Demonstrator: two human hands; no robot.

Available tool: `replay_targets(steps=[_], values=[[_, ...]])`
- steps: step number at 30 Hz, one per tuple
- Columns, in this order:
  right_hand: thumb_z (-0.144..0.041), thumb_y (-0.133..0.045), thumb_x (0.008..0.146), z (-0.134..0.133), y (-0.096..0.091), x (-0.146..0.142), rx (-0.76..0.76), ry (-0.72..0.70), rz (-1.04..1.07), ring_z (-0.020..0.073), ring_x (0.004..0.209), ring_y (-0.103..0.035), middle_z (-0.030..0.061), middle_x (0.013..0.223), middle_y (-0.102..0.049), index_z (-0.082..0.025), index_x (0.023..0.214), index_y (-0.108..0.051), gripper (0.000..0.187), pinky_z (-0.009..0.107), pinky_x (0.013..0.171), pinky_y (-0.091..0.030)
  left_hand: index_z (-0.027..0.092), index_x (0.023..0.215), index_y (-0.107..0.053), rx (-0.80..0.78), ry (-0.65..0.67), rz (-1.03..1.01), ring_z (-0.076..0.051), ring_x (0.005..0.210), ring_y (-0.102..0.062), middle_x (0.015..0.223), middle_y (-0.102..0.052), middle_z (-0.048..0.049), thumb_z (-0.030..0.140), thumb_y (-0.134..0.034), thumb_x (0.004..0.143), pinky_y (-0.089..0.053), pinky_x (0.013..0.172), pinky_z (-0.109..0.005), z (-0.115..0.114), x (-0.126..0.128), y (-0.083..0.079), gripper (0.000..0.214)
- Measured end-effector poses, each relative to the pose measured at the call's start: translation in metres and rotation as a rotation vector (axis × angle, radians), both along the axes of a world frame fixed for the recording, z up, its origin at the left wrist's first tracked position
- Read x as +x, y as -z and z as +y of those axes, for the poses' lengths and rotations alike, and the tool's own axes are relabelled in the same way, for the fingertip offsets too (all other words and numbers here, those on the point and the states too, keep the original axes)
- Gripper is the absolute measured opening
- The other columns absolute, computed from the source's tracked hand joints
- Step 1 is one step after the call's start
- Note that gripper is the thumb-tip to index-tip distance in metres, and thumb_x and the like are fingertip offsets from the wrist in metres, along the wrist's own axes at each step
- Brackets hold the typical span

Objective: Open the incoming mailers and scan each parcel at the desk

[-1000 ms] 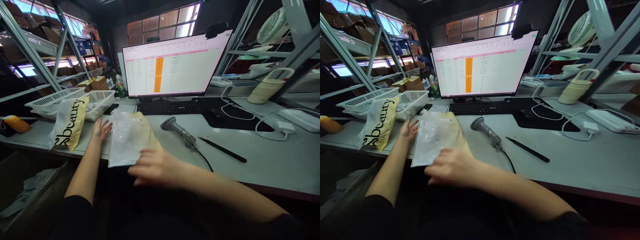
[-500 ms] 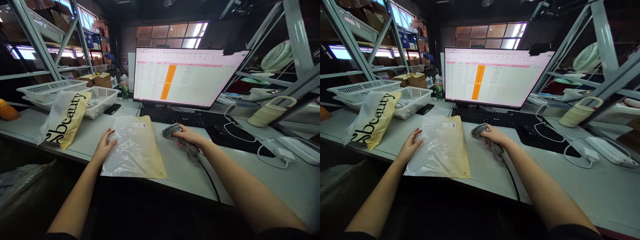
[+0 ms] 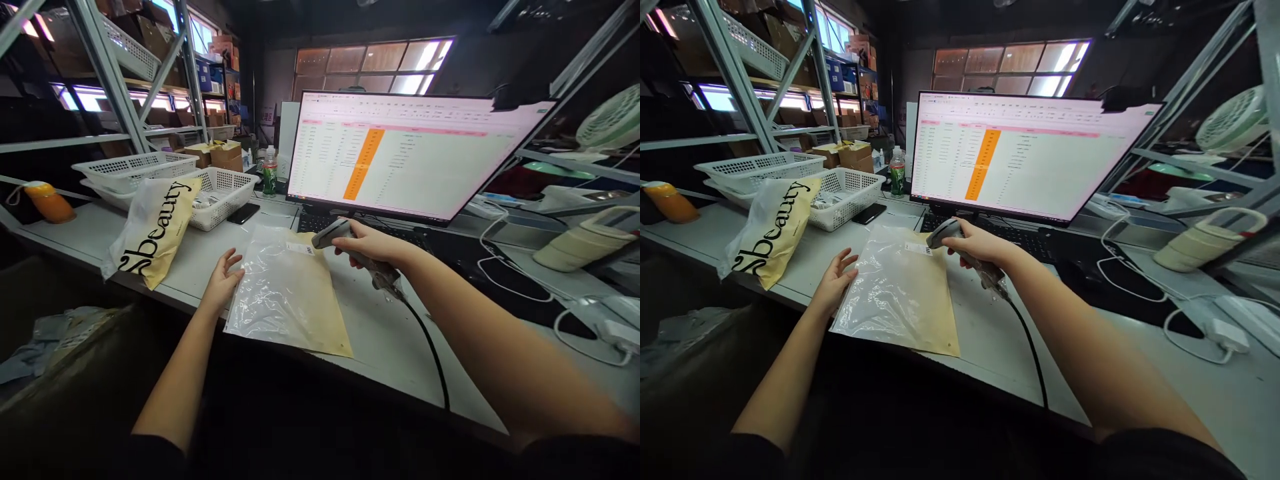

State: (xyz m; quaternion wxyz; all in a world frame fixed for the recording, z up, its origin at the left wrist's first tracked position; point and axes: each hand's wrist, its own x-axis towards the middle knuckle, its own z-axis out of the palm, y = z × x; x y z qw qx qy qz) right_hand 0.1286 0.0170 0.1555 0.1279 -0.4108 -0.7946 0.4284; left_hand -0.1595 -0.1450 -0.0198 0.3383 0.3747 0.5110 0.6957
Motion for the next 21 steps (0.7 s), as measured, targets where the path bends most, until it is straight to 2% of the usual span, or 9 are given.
replay_targets(steps=[3, 5, 6, 9, 12, 14, 16, 18, 21], values=[[-0.032, -0.066, 0.088, -0.002, -0.005, 0.006, -0.018, 0.001, 0.045, 0.0134, 0.046, -0.059, 0.0025, 0.083, -0.069, -0.024, 0.133, -0.044, 0.050, 0.027, 0.040, -0.052, 0.024, 0.142, -0.046, -0.021, 0.078, 0.002, -0.026, 0.102, -0.068, 0.138, -0.055, -0.0149, 0.042, -0.077, 0.075, -0.056, 0.086, -0.039, 0.002, 0.007, -0.001, 0.076], [-0.030, -0.067, 0.087, -0.002, -0.006, 0.012, -0.023, -0.005, 0.090, 0.0136, 0.045, -0.060, 0.0028, 0.084, -0.071, -0.025, 0.130, -0.047, 0.047, 0.027, 0.040, -0.052, 0.023, 0.139, -0.049, -0.012, 0.017, 0.117, -0.029, 0.104, -0.067, 0.136, -0.057, -0.0153, 0.043, -0.073, 0.078, -0.056, 0.088, -0.044, -0.004, 0.010, -0.005, 0.069], [-0.030, -0.067, 0.087, -0.002, -0.004, 0.016, -0.018, -0.013, 0.121, 0.0140, 0.045, -0.061, 0.0032, 0.085, -0.072, -0.025, 0.130, -0.047, 0.048, 0.026, 0.039, -0.052, 0.023, 0.137, -0.052, 0.011, -0.091, 0.243, -0.031, 0.111, -0.064, 0.137, -0.057, -0.0149, 0.042, -0.071, 0.080, -0.054, 0.094, -0.047, -0.011, 0.009, -0.009, 0.063], [-0.028, -0.071, 0.086, 0.003, 0.007, 0.030, 0.011, -0.087, 0.236, 0.0168, 0.043, -0.063, 0.0053, 0.085, -0.075, -0.027, 0.134, -0.048, 0.053, 0.026, 0.035, -0.051, 0.025, 0.128, -0.061, 0.055, -0.628, 0.782, -0.034, 0.140, -0.041, 0.145, -0.052, -0.0118, 0.036, -0.067, 0.085, -0.030, 0.118, -0.055, -0.046, -0.011, -0.025, 0.045], [-0.026, -0.074, 0.085, 0.014, 0.025, 0.041, 0.013, -0.201, 0.306, 0.0209, 0.041, -0.064, 0.0107, 0.086, -0.077, -0.030, 0.135, -0.053, 0.054, 0.027, 0.032, -0.050, 0.024, 0.135, -0.057, -0.156, -0.939, 1.147, -0.038, 0.151, -0.017, 0.157, -0.037, -0.0140, 0.036, -0.074, 0.080, -0.010, 0.122, -0.059, -0.080, -0.048, -0.043, 0.060], [-0.027, -0.076, 0.083, 0.019, 0.035, 0.041, -0.003, -0.216, 0.317, 0.0223, 0.042, -0.064, 0.0130, 0.089, -0.077, -0.033, 0.134, -0.056, 0.054, 0.027, 0.032, -0.050, 0.020, 0.146, -0.045, -0.368, -0.916, 1.215, -0.043, 0.151, -0.012, 0.162, -0.026, -0.0188, 0.037, -0.082, 0.072, -0.009, 0.120, -0.063, -0.088, -0.076, -0.048, 0.085], [-0.030, -0.079, 0.080, 0.019, 0.042, 0.037, -0.012, -0.194, 0.329, 0.0233, 0.041, -0.064, 0.0124, 0.084, -0.077, -0.034, 0.134, -0.058, 0.057, 0.029, 0.032, -0.050, 0.017, 0.150, -0.040, -0.523, -0.813, 1.181, -0.047, 0.147, -0.020, 0.161, -0.026, -0.0231, 0.031, -0.083, 0.067, -0.014, 0.117, -0.065, -0.085, -0.102, -0.046, 0.095], [-0.034, -0.080, 0.078, 0.013, 0.045, 0.032, -0.025, -0.162, 0.321, 0.0238, 0.041, -0.063, 0.0122, 0.083, -0.076, -0.034, 0.136, -0.057, 0.063, 0.030, 0.033, -0.050, 0.016, 0.147, -0.046, -0.553, -0.751, 1.017, -0.047, 0.141, -0.033, 0.152, -0.041, -0.0244, 0.020, -0.077, 0.068, -0.019, 0.116, -0.063, -0.077, -0.122, -0.039, 0.085], [-0.043, -0.080, 0.075, -0.004, 0.042, 0.032, -0.067, -0.091, 0.227, 0.0242, 0.046, -0.064, 0.0131, 0.090, -0.075, -0.034, 0.144, -0.046, 0.078, 0.033, 0.037, -0.052, 0.018, 0.129, -0.064, -0.453, -0.770, 0.736, -0.042, 0.133, -0.043, 0.130, -0.062, -0.0202, 0.012, -0.066, 0.072, -0.025, 0.115, -0.057, -0.073, -0.141, -0.033, 0.057]])
